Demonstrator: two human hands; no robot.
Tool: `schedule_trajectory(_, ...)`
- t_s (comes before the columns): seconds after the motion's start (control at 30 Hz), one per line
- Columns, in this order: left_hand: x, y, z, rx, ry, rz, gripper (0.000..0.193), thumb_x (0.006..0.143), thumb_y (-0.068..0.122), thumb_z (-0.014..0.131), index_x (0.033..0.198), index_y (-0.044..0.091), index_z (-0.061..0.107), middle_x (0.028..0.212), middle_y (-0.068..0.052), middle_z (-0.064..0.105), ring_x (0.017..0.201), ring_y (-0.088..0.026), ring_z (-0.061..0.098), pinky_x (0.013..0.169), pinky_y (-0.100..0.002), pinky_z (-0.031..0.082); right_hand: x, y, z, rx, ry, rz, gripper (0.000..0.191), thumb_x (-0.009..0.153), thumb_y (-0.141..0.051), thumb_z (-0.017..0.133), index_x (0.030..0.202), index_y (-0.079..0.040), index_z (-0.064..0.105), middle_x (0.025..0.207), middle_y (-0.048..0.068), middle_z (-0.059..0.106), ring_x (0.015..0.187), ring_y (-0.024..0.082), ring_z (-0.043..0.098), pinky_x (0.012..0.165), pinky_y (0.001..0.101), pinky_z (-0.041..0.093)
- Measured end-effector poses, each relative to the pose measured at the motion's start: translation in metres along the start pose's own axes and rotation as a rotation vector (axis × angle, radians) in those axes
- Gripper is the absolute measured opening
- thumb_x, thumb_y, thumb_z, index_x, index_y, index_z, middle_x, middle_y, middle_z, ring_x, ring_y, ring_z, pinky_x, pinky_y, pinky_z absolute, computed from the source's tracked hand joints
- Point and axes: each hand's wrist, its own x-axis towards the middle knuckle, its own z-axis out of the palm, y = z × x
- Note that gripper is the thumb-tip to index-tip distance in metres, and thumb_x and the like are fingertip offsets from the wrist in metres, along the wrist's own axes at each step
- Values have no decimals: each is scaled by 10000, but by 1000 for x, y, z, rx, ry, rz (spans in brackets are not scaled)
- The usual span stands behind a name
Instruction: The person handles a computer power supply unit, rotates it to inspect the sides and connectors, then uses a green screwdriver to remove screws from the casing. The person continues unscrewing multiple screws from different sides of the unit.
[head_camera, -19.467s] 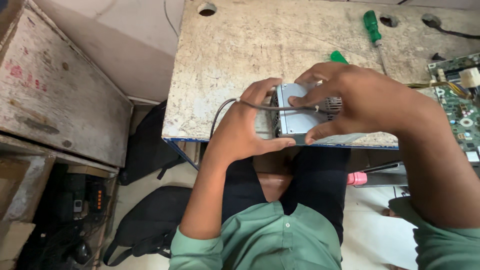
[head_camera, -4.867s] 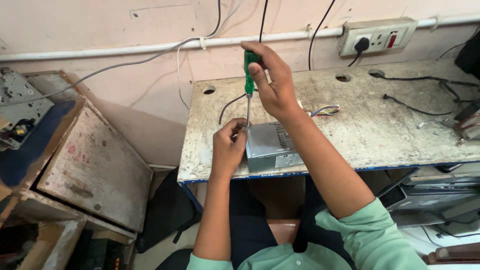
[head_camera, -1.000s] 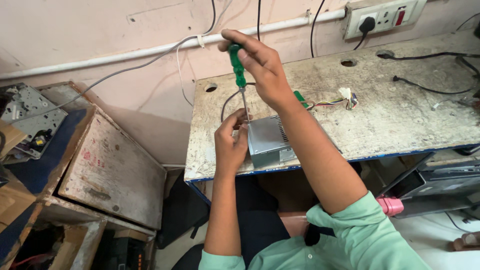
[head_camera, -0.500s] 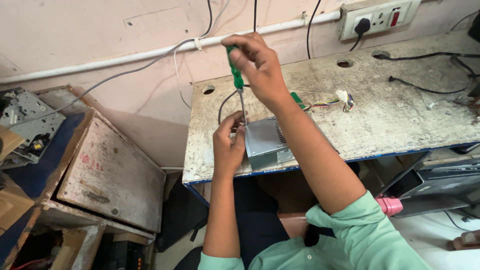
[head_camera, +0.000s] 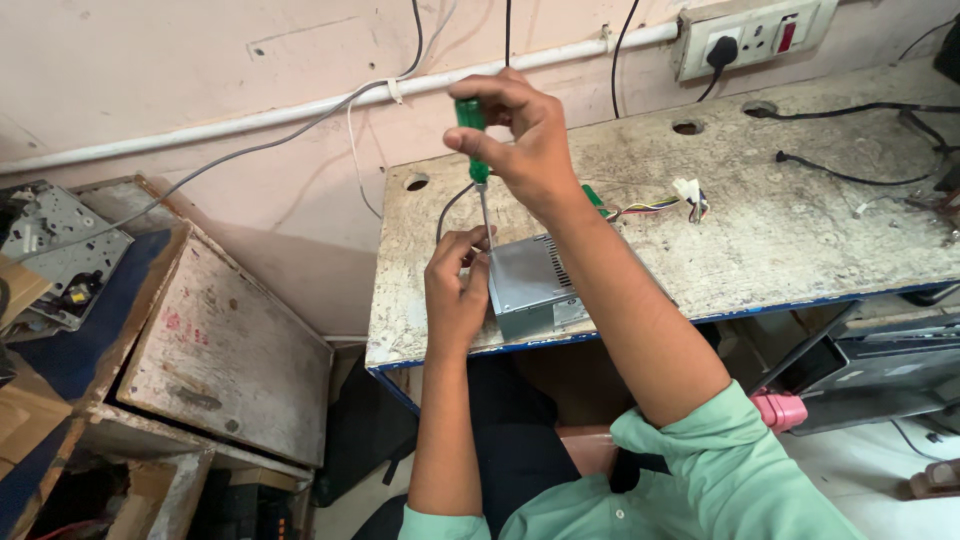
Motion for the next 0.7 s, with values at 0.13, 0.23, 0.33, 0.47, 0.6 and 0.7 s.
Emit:
schedule_trajectory(0.13,0,2,0,-1,4,11,310,910,0,573,1185,4,716,1013,-100,674,915,-198,669,813,-314,538,1,-5,1,281,-32,206,369,1008,-74,687,1369,-28,630,1241,39,703,1167,115,689,1036,266,564)
schedule_trajectory(0.23,0,3,0,7,-2,19,305,903,-2,577,1173,0,719,1003,-102,671,904,-202,668,811,-312,535,-1,-12,2,223,-93,114,394,963,-41,783,1330,-11,641,1200,57,692,1074,122,670,955,283,584)
schedule_trajectory(0.33,1,3,2,7,6,5,321,886,-15,569,1164,-1,727,992,-103,672,891,-206,668,814,-309,533,-3,-17,6,-33,-57,118,351,965,-45,801,1296,-11,690,1077,52,645,913,131,611,829,274,552)
schedule_trajectory(0.47,1,1,3,-4,10,12,335,867,-41,563,1153,-2,733,988,-102,672,899,-199,672,825,-304,533,-2,-21,7,95,-84,38,306,1009,-80,703,1305,-42,640,1185,27,681,1090,118,675,992,258,588)
schedule_trajectory(0.6,0,1,2,-8,6,14,303,890,-41,580,1148,0,734,1009,-101,681,924,-197,672,838,-304,531,-3,-27,4,-115,-52,-144,283,975,-28,806,1234,-26,692,1188,59,608,1068,138,638,945,278,582)
schedule_trajectory(0.7,0,1,2,-16,-3,-29,316,888,-45,562,1145,8,737,1029,-99,680,937,-192,683,844,-299,541,-4,-29,9,28,-67,38,335,979,-98,719,1300,-77,627,1202,19,654,1106,83,657,998,232,565)
